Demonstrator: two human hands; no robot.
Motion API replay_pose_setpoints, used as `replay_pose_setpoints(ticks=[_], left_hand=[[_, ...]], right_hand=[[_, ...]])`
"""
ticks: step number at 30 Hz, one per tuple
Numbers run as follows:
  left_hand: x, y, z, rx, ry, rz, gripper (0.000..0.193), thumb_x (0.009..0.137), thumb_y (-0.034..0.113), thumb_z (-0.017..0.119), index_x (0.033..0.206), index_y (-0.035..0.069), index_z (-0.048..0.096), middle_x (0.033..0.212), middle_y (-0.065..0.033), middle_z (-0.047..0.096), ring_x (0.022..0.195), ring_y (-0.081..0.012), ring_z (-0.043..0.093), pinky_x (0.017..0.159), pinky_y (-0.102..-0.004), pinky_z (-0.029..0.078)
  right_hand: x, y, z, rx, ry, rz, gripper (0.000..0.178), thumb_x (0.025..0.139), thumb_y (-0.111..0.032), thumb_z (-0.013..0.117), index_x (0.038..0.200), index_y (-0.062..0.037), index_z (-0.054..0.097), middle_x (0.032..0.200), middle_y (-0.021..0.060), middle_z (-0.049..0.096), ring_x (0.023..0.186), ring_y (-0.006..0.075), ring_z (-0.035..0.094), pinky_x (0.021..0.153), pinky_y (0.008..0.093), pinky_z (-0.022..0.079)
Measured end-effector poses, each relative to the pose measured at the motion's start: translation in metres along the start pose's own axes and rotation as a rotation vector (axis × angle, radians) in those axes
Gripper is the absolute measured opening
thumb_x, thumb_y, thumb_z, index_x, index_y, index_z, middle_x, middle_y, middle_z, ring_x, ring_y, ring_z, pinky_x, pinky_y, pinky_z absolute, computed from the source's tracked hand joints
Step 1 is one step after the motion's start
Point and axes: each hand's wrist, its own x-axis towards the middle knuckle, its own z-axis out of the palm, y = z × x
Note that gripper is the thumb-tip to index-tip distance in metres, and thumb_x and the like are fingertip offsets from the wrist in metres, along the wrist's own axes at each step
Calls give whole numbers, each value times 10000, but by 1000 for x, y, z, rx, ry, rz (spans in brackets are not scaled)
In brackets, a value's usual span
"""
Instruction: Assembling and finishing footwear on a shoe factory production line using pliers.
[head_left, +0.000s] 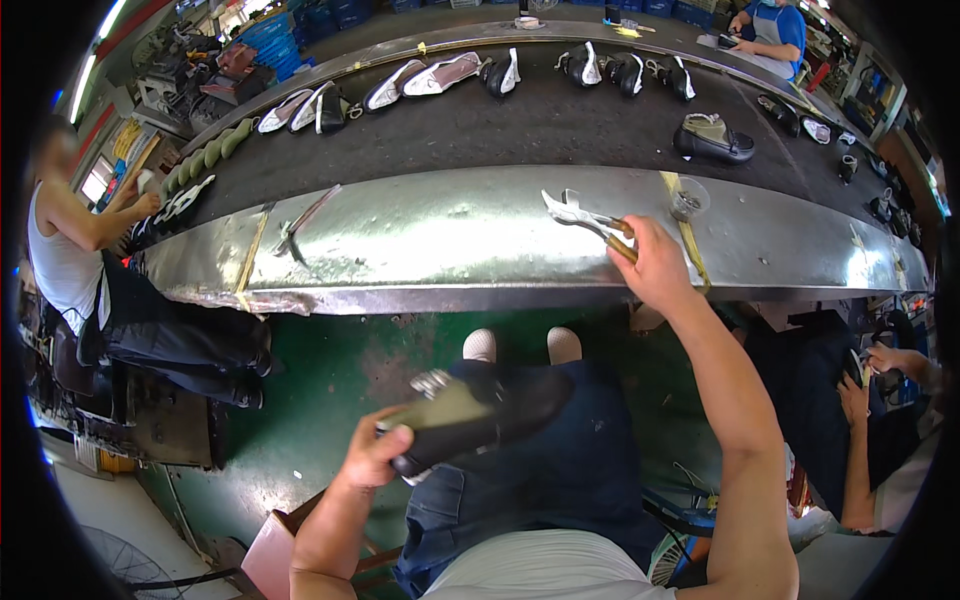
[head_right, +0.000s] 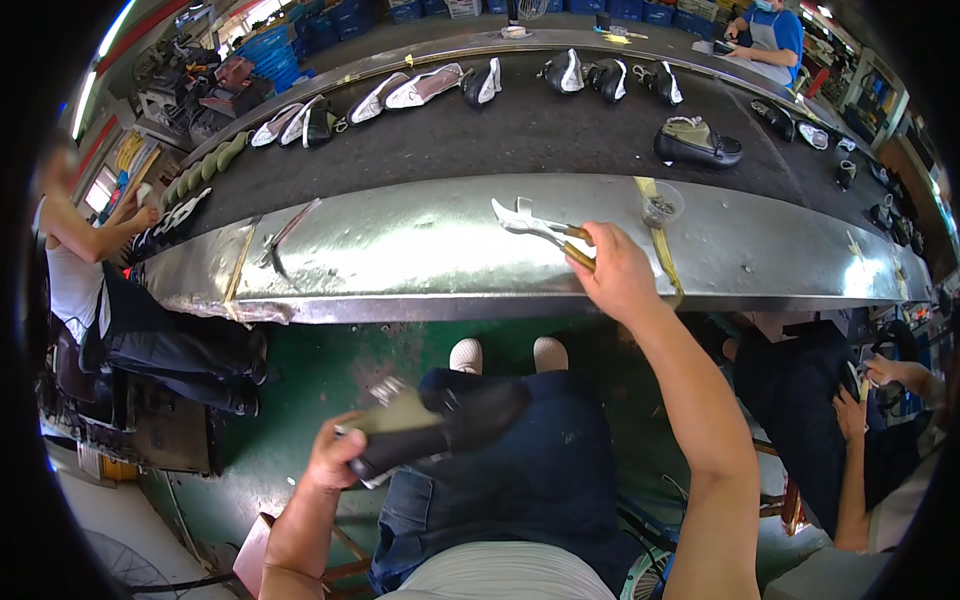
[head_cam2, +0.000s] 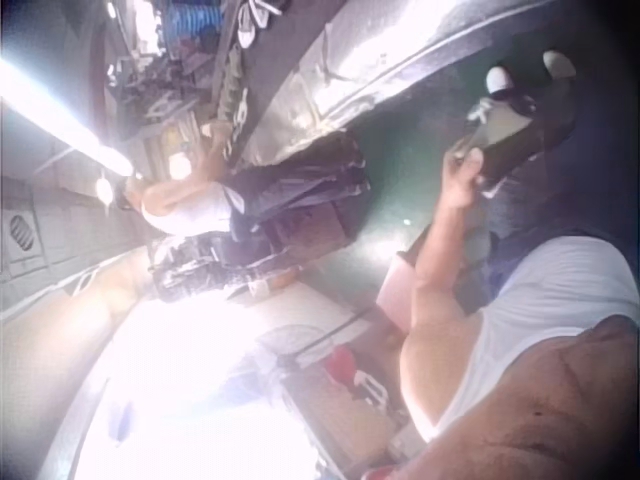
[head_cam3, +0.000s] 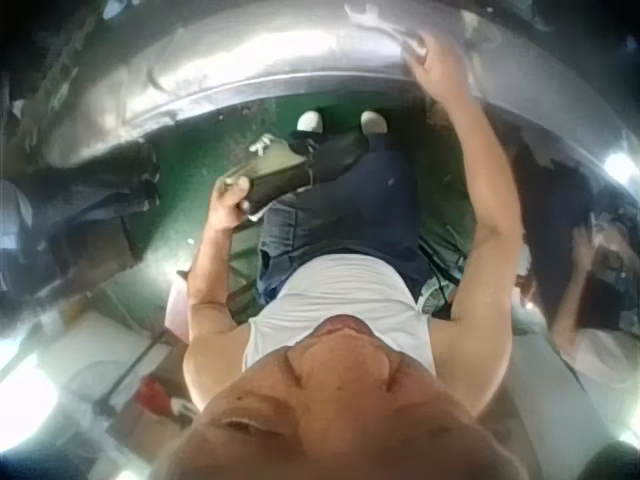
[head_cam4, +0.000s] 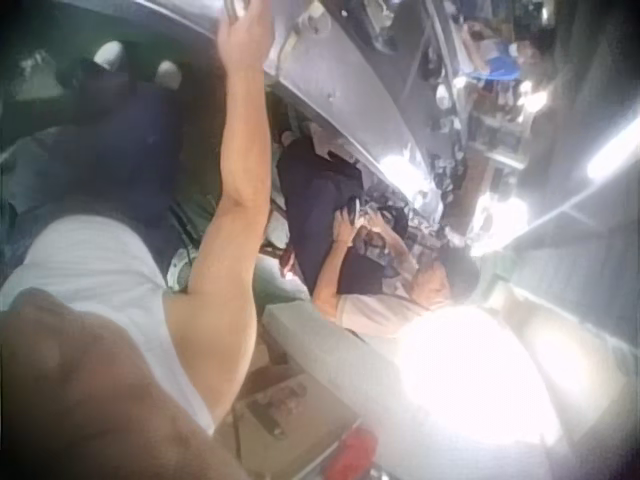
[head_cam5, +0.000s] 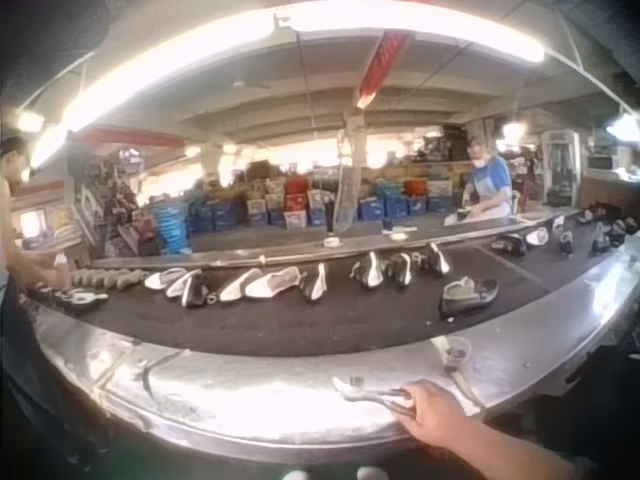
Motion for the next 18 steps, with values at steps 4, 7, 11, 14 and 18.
replay_pose_setpoints(ticks=[4, 7, 11, 14, 18], left_hand=[[69, 74, 19, -27, 93, 427, 723, 837, 300, 792, 1339, -113, 476, 1233, -222, 626, 1127, -304, 645, 1015, -415, 501], [176, 123, 60, 158, 198, 494, 567, 891, 269, 761, 1288, -79, 556, 1155, -123, 655, 1016, -171, 633, 918, -309, 504], [338, 155, 94, 561, 187, 612, 549, 866, 363, 774, 1181, -67, 643, 965, -113, 696, 809, -133, 614, 714, -305, 518], [428, 161, 126, 811, 215, 658, 617, 824, 408, 801, 1235, -20, 634, 1093, -186, 718, 999, -247, 696, 874, -354, 538], [499, 157, 113, 1225, 248, 712, 719, 873, 465, 750, 1369, -6, 527, 1197, -151, 675, 1047, -249, 669, 882, -334, 538]], right_hand=[[21, 4, 11, -8, -53, 56, 450, 833, -185, 745, 1190, -11, 533, 1046, 200, 618, 959, 396, 609, 834, 458, 494], [17, 10, 8, -7, -83, 55, 461, 825, -179, 749, 1191, -9, 527, 1046, 200, 616, 960, 396, 606, 844, 459, 491], [20, 10, 10, 0, -140, 96, 494, 804, -176, 765, 1203, -17, 520, 1081, 202, 613, 996, 397, 597, 872, 472, 482], [23, 10, 10, 22, -135, 96, 511, 788, -163, 775, 1209, -23, 521, 1093, 204, 613, 1008, 406, 592, 884, 481, 479], [31, 8, 7, 66, -172, 131, 514, 764, -140, 789, 1195, -25, 533, 1102, 204, 618, 1023, 414, 589, 901, 483, 477]])
